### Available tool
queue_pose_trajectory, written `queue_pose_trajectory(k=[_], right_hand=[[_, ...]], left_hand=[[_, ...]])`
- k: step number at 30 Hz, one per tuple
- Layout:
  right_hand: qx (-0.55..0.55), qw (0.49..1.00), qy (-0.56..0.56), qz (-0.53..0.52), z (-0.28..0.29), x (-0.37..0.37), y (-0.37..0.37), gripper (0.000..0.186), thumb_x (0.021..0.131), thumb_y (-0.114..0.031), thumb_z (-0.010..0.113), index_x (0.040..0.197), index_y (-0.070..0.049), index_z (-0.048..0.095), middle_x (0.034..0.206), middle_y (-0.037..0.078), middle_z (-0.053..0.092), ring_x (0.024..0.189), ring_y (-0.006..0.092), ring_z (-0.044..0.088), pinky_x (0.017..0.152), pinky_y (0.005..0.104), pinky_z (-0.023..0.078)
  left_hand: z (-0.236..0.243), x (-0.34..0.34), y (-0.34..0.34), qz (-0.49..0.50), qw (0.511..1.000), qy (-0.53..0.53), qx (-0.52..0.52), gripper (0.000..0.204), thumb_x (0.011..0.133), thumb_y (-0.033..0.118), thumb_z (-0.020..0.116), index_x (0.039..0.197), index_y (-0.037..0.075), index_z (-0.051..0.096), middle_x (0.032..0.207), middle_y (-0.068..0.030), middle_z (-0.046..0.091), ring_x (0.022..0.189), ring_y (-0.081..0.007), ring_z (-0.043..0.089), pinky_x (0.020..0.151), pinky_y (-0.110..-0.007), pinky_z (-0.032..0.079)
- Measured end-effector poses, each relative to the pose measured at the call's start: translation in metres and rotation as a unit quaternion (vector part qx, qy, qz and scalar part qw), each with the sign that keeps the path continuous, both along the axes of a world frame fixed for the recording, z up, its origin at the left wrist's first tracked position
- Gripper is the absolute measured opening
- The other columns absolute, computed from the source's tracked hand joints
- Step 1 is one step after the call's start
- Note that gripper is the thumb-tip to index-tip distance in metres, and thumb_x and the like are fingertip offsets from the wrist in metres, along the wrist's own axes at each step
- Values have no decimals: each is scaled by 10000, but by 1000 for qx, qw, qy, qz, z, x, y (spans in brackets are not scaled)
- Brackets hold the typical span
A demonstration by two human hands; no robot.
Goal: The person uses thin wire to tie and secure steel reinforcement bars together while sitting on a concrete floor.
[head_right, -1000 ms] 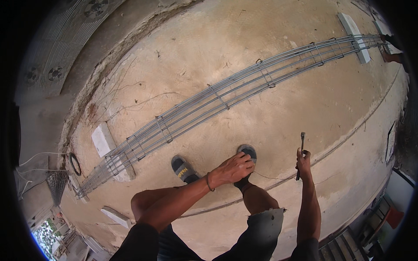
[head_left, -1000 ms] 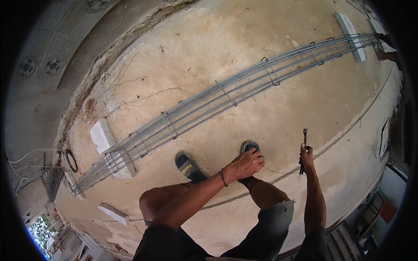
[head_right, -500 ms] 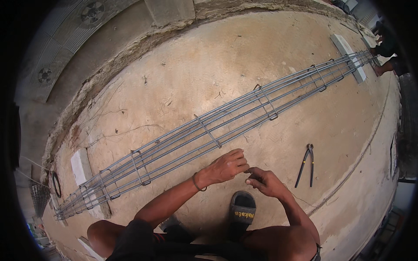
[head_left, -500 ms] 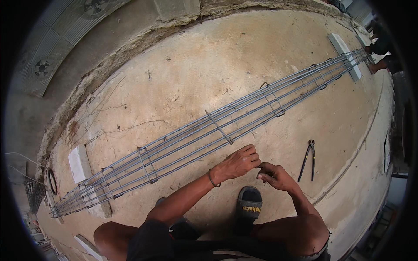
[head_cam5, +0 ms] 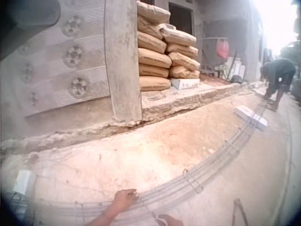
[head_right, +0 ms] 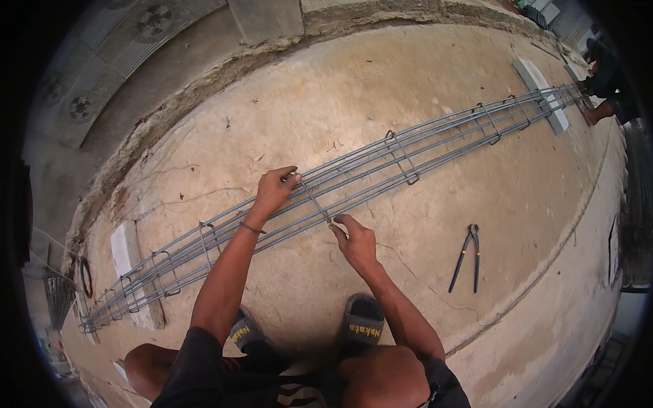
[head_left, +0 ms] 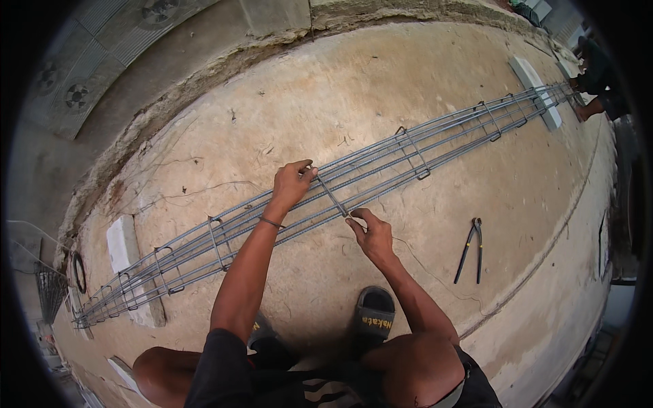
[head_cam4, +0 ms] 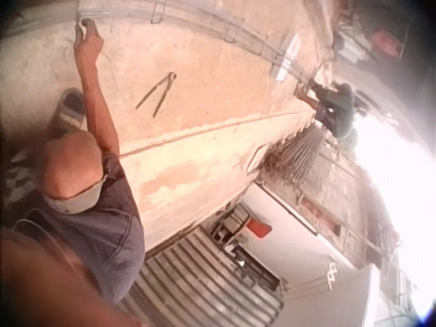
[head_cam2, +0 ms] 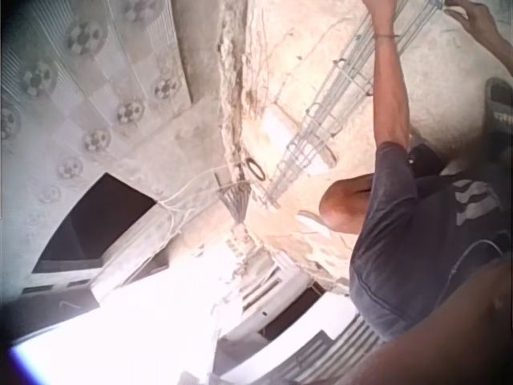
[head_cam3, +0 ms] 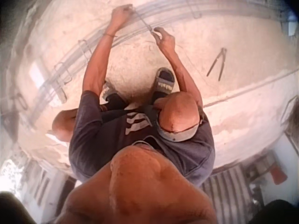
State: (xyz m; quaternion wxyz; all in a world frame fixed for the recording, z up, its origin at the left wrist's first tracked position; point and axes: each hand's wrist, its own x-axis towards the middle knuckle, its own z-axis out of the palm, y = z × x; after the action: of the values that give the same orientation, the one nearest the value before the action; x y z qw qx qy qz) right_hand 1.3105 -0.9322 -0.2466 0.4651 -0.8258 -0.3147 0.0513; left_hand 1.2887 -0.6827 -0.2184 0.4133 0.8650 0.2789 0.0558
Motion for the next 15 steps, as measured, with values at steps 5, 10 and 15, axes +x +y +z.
queue_pose_trajectory(k=[5, 10, 15], right_hand=[[21, 999, -32, 31, -7, 0, 6, 233, 863, -91, 748, 1047, -46, 614, 946, 138, 739, 777, 315, 730, 593, 362, 562], [29, 998, -59, 19, -10, 2, 5, 261, 866, -72, 725, 1089, -77, 588, 947, 118, 740, 730, 318, 719, 580, 370, 555], [23, 998, -50, 27, -5, 5, 7, 290, 866, -74, 728, 1125, -67, 598, 969, 125, 739, 772, 303, 728, 586, 374, 553]], left_hand=[[-5, 20, -6, -33, 997, -57, -46, 383, 872, 248, 744, 1176, 18, 708, 988, -186, 748, 907, -237, 726, 814, -332, 551], [1, 28, -9, -20, 1000, -22, -11, 316, 863, 213, 729, 1145, 71, 732, 1028, -158, 749, 951, -271, 729, 861, -359, 556], [-3, 25, -4, -1, 997, -38, -63, 321, 865, 189, 715, 1150, 42, 724, 1013, -153, 753, 929, -263, 734, 859, -349, 553]])
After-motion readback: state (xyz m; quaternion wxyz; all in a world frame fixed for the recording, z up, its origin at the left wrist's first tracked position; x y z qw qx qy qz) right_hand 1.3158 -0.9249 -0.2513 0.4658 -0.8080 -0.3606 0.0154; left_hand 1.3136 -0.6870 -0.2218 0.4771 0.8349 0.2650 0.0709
